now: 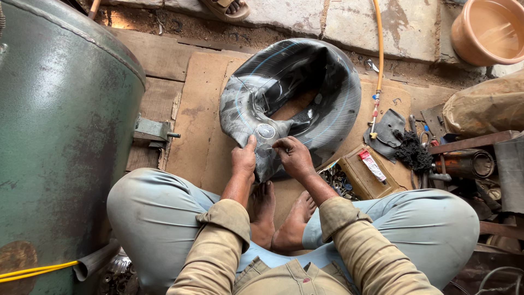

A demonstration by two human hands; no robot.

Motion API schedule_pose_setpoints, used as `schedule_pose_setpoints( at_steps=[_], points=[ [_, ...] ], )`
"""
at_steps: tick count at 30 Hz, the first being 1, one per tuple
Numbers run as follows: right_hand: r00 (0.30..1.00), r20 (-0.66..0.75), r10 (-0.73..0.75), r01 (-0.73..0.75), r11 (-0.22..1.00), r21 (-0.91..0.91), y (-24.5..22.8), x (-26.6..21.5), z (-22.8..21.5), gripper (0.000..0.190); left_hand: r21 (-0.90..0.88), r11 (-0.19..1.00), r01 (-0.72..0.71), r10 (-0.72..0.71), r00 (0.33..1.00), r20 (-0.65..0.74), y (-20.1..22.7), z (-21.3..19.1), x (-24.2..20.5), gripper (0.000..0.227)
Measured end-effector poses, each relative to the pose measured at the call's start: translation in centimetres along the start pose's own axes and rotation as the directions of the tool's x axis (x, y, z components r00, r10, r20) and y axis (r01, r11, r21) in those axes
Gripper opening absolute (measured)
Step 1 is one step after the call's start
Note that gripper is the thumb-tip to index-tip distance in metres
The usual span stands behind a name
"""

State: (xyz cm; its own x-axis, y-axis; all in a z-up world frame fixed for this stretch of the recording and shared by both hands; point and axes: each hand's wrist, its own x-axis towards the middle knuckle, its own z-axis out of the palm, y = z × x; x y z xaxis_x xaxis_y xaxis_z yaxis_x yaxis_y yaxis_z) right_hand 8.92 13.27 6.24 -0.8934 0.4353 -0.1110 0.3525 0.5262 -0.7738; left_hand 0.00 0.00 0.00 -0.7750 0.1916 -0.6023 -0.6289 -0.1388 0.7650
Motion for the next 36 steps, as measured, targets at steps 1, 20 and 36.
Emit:
schedule_pose_setpoints(
  at_steps=[1, 20, 36],
  points=[
    [1.0, 0.004, 0.005, -0.005, 1.0, 0.007, -0.1, 0.0, 0.1, 0.01, -0.007, 1.0, 0.003, -0.003, 1.0, 0.001, 0.0, 0.0, 0.0, 0.047],
    [0.999, 0.02, -0.03, 0.03, 0.999, -0.016, -0.1, 0.2, 0.1, 0.01, 0.026, 0.999, 0.024, -0.023, 0.999, -0.036, 0.7, 0.2, -0.7, 0.045],
    [0.981, -0.092, -0.169, 0.157, 0.979, -0.127, -1.1, -2.2, 1.1, 0.016, -0.011, 1.0, 0.018, -0.019, 0.999, -0.035, 0.7, 0.4, -0.4, 0.045]
  ],
)
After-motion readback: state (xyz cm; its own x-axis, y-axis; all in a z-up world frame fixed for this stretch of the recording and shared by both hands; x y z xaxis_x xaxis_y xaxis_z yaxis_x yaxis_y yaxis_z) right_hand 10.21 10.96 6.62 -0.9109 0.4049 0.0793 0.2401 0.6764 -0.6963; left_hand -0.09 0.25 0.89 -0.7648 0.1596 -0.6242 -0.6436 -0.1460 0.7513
